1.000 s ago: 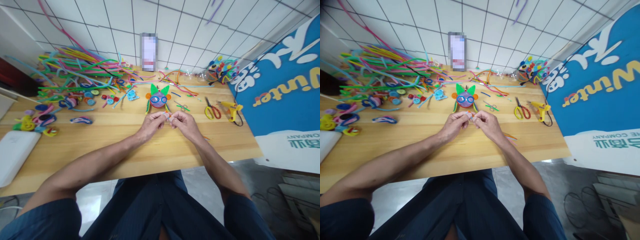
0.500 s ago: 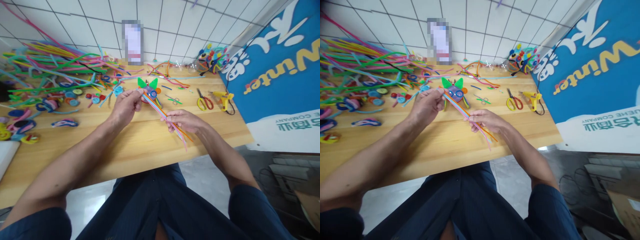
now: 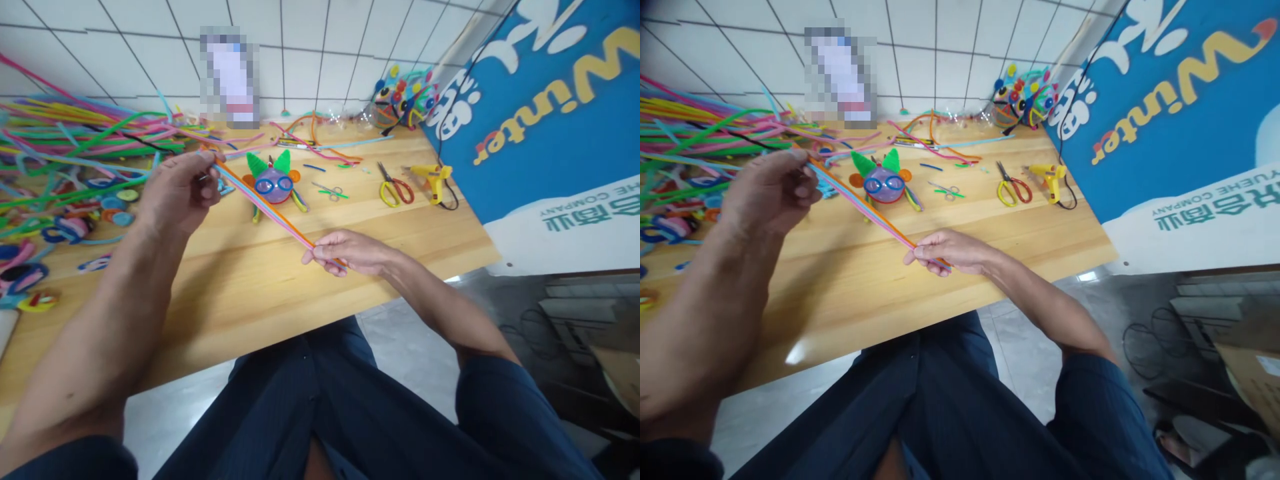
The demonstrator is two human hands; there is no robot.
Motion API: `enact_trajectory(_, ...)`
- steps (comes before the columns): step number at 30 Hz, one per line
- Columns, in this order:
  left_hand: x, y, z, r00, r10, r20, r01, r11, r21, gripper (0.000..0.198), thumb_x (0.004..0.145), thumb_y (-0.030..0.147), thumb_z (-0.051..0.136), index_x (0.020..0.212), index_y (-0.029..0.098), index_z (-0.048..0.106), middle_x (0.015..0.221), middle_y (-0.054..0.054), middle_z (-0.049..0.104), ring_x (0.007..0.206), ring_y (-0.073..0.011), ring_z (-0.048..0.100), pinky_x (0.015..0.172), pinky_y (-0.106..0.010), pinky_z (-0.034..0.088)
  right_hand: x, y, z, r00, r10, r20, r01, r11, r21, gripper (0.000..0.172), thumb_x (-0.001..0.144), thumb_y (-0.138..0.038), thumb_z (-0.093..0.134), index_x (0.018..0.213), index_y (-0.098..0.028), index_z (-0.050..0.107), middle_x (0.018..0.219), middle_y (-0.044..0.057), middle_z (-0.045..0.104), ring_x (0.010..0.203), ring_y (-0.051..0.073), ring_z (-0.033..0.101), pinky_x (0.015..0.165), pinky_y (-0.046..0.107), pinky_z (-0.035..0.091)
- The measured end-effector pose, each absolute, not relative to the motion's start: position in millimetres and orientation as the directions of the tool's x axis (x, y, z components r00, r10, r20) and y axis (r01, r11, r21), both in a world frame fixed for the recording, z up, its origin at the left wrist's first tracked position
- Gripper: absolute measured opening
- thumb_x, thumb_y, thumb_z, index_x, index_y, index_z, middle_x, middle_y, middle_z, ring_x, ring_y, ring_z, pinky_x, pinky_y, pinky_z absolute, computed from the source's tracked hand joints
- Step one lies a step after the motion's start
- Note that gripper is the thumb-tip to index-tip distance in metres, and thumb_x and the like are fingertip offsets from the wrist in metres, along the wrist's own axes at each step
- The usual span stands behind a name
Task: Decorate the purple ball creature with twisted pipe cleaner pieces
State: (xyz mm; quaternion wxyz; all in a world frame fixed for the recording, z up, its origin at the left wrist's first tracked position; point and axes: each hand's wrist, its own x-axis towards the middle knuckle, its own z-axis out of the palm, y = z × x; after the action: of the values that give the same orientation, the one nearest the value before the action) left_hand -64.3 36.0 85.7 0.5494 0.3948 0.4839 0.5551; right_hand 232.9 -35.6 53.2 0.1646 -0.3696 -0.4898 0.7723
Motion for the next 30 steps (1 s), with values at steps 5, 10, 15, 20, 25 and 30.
enact_trajectory(5,-72,42,84,-0.093,0.991,-0.092,-0.264,0.065,0.962,0.01,0.073,0.02,0.08,0.075,0.015,0.071,0.056,0.004,0.055,0.043,-0.0047,0.037,0.04,-0.023,0.021,228,-37,53,-0.705,0.577,-0.412,0.119,-0.477,-0.871,0.024,0.095,-0.035,0.074,0.099,-0.012,0.079,0.065,-0.002,0.062,0.057,0.009,0.059,0.047,0.02,0.044)
enact_trajectory(10,-79,43,90,-0.101,0.994,-0.034,-0.26,0.007,0.965,0.01,0.066,0.021,0.081,0.07,0.018,0.073,0.057,0.003,0.055,0.046,-0.0061,0.034,0.04,-0.024,0.02,226,-36,55,-0.716,0.574,-0.399,0.11,-0.471,-0.875,0.024,0.097,-0.036,0.073,0.096,-0.013,0.078,0.066,-0.002,0.065,0.056,0.008,0.061,0.049,0.02,0.046)
enact_trajectory(15,-87,43,97,-0.059,0.998,0.015,-0.263,-0.03,0.964,0.007,0.071,0.024,0.079,0.076,0.021,0.075,0.055,0.004,0.054,0.047,-0.0073,0.029,0.042,-0.025,0.017,228,-36,56,-0.714,0.579,-0.394,0.095,-0.478,-0.873,0.024,0.096,-0.036,0.073,0.098,-0.013,0.079,0.068,-0.001,0.069,0.057,0.01,0.064,0.053,0.021,0.05)
enact_trajectory(20,-86,40,97,-0.06,0.997,0.04,-0.258,-0.054,0.965,0.004,0.081,0.021,0.075,0.079,0.018,0.076,0.055,0.003,0.055,0.046,-0.0068,0.033,0.041,-0.023,0.021,234,-37,52,-0.689,0.593,-0.417,0.105,-0.488,-0.867,0.029,0.091,-0.043,0.079,0.096,-0.014,0.08,0.076,0.002,0.074,0.063,0.011,0.069,0.058,0.023,0.055)
enact_trajectory(25,-83,36,98,-0.044,0.997,0.056,-0.248,-0.065,0.967,0.011,0.087,0.023,0.079,0.081,0.014,0.075,0.056,0.003,0.057,0.043,-0.0046,0.038,0.039,-0.021,0.023,242,-41,51,-0.678,0.6,-0.424,0.116,-0.483,-0.868,0.04,0.085,-0.052,0.084,0.096,-0.014,0.08,0.077,0.003,0.076,0.064,0.012,0.069,0.059,0.024,0.054)
enact_trajectory(30,-78,32,99,-0.007,0.996,0.093,-0.239,-0.092,0.967,0.021,0.079,0.03,0.085,0.076,0.014,0.073,0.057,0.002,0.059,0.039,-0.003,0.038,0.038,-0.018,0.022,249,-47,49,-0.654,0.619,-0.435,0.149,-0.458,-0.876,0.049,0.081,-0.061,0.086,0.094,-0.014,0.08,0.076,0.003,0.075,0.063,0.012,0.068,0.059,0.024,0.052)
